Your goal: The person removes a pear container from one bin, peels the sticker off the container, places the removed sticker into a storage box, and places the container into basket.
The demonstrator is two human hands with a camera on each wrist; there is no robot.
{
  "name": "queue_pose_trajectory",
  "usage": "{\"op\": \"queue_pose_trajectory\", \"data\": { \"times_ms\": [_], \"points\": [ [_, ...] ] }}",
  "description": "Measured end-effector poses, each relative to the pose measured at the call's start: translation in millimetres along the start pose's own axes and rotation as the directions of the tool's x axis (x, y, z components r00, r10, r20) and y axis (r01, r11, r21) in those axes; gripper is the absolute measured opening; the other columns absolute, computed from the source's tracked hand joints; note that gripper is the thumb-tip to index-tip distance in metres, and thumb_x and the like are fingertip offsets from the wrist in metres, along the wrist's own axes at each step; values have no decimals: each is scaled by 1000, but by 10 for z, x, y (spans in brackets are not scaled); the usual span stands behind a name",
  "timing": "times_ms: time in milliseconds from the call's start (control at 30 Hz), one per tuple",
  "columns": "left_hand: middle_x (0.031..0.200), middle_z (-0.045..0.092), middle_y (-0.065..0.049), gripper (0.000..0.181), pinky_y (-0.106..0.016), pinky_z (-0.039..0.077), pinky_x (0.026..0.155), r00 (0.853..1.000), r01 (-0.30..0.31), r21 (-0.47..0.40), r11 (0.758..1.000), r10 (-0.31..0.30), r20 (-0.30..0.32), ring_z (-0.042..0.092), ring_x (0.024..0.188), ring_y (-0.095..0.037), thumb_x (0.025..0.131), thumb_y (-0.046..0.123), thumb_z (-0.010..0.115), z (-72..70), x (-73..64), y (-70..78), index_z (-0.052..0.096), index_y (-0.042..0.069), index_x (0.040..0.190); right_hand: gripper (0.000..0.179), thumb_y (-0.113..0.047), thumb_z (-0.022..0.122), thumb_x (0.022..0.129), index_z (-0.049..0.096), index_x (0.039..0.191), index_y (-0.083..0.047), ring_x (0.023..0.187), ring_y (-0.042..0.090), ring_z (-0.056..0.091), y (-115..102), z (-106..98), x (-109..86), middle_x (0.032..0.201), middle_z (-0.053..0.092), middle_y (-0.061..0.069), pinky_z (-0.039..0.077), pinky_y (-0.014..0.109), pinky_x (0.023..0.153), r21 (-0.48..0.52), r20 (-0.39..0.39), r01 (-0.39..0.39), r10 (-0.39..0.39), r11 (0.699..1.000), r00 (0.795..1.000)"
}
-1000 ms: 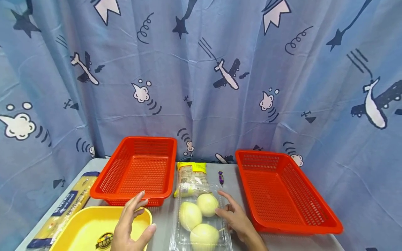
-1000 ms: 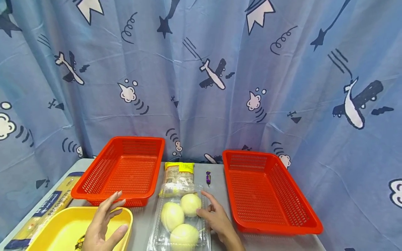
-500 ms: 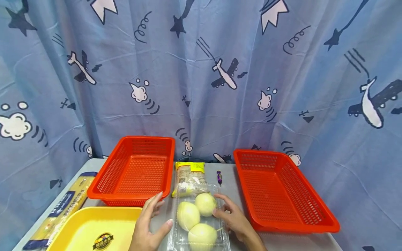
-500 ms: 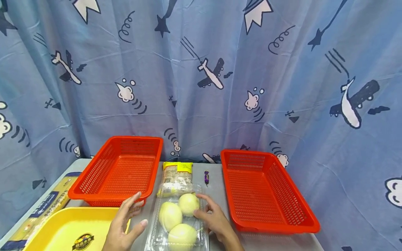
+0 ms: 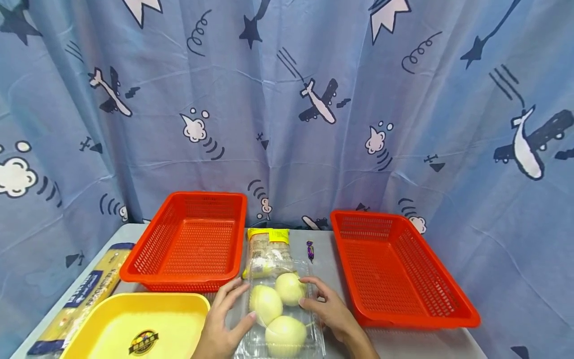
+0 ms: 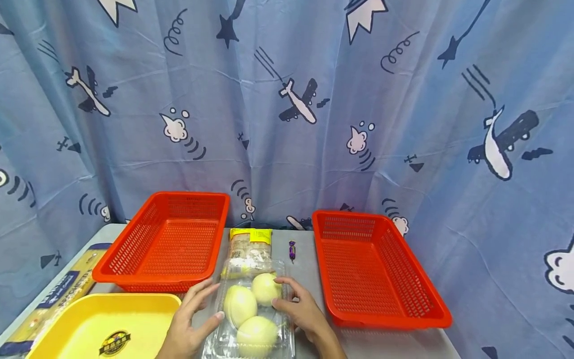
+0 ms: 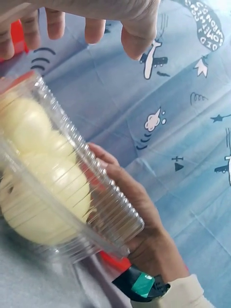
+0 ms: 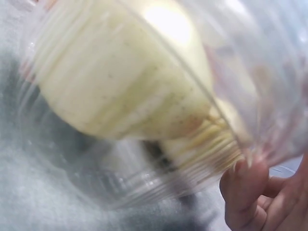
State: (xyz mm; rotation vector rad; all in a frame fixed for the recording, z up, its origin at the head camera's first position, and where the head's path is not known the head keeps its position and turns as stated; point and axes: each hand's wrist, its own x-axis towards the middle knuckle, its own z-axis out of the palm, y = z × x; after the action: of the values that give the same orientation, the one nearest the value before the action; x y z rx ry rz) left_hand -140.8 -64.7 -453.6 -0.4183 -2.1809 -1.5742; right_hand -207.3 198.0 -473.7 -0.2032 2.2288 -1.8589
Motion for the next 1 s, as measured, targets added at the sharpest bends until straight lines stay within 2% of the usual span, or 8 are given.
{"op": "queue_pose_trajectory", "data": {
  "times_ms": [167, 300, 400, 500, 667, 800, 900, 1000],
  "points": [
    [139, 43, -13, 42, -59, 42, 91, 992, 108, -4, 994, -107, 66, 42, 124, -40, 87, 19, 71, 33, 23, -34, 62, 12, 127, 50, -12, 71, 87, 54, 134, -12, 62, 18, 47, -8, 2, 28, 86, 44, 10, 40, 27, 37, 1, -8, -4, 4, 1000, 1000],
    [143, 37, -20, 42, -68, 38, 89, 984, 152, 12, 988, -153, 90, 36, 126, -48, 87, 22, 71, 58, 52, -69, 62, 9, 127, 50, -11, 70, 87, 54, 134, -11, 68, 20, 49, 4, 0, 36, 88, 45, 11, 42, 27, 40, 13, -5, 7, -7, 1000, 1000],
    [146, 31, -26, 43, -73, 35, 87, 973, 202, 19, 979, -203, 110, 32, 127, -54, 88, 26, 71, 88, 63, -115, 62, 11, 127, 50, -12, 71, 86, 55, 134, -14, 71, 21, 50, 23, -3, 25, 88, 45, 11, 42, 28, 41, 19, -7, 12, -12, 1000, 1000],
    [148, 26, -30, 43, -72, 34, 90, 956, 266, -2, 964, -263, 131, 29, 127, -57, 87, 28, 71, 128, 63, -167, 63, 12, 127, 51, -13, 72, 85, 55, 133, -14, 71, 21, 49, 45, -5, 15, 89, 45, 12, 42, 28, 40, 10, -16, 2, -2, 1000, 1000],
    [147, 20, -38, 46, -65, 39, 91, 940, 321, -57, 946, -310, 146, 29, 127, -58, 87, 26, 71, 184, 84, -203, 61, 8, 128, 51, -14, 72, 86, 55, 133, -15, 69, 20, 47, 51, -5, 7, 88, 45, 11, 40, 27, 38, 0, -23, -7, 7, 1000, 1000],
    [146, 17, -40, 49, -65, 39, 91, 928, 354, -89, 931, -337, 161, 24, 128, -60, 88, 25, 71, 206, 102, -214, 59, 5, 131, 51, -14, 72, 85, 55, 133, -14, 70, 20, 47, 57, -3, 2, 87, 45, 10, 40, 26, 39, 5, -22, -1, 1, 1000, 1000],
    [145, 20, -40, 50, -67, 35, 93, 924, 362, -120, 924, -339, 176, 23, 129, -59, 88, 23, 70, 212, 106, -250, 57, 4, 132, 51, -14, 72, 86, 55, 134, -14, 70, 19, 47, 60, 0, 13, 86, 44, 9, 40, 26, 38, 11, -15, 3, -3, 1000, 1000],
    [145, 31, -33, 51, -68, 31, 96, 917, 378, -156, 913, -347, 194, 25, 130, -56, 89, 22, 70, 216, 111, -298, 56, 4, 134, 50, -14, 72, 86, 55, 133, -14, 68, 18, 47, 53, 4, 22, 85, 43, 9, 40, 26, 37, 14, -10, 1, 0, 1000, 1000]
  ]
}}
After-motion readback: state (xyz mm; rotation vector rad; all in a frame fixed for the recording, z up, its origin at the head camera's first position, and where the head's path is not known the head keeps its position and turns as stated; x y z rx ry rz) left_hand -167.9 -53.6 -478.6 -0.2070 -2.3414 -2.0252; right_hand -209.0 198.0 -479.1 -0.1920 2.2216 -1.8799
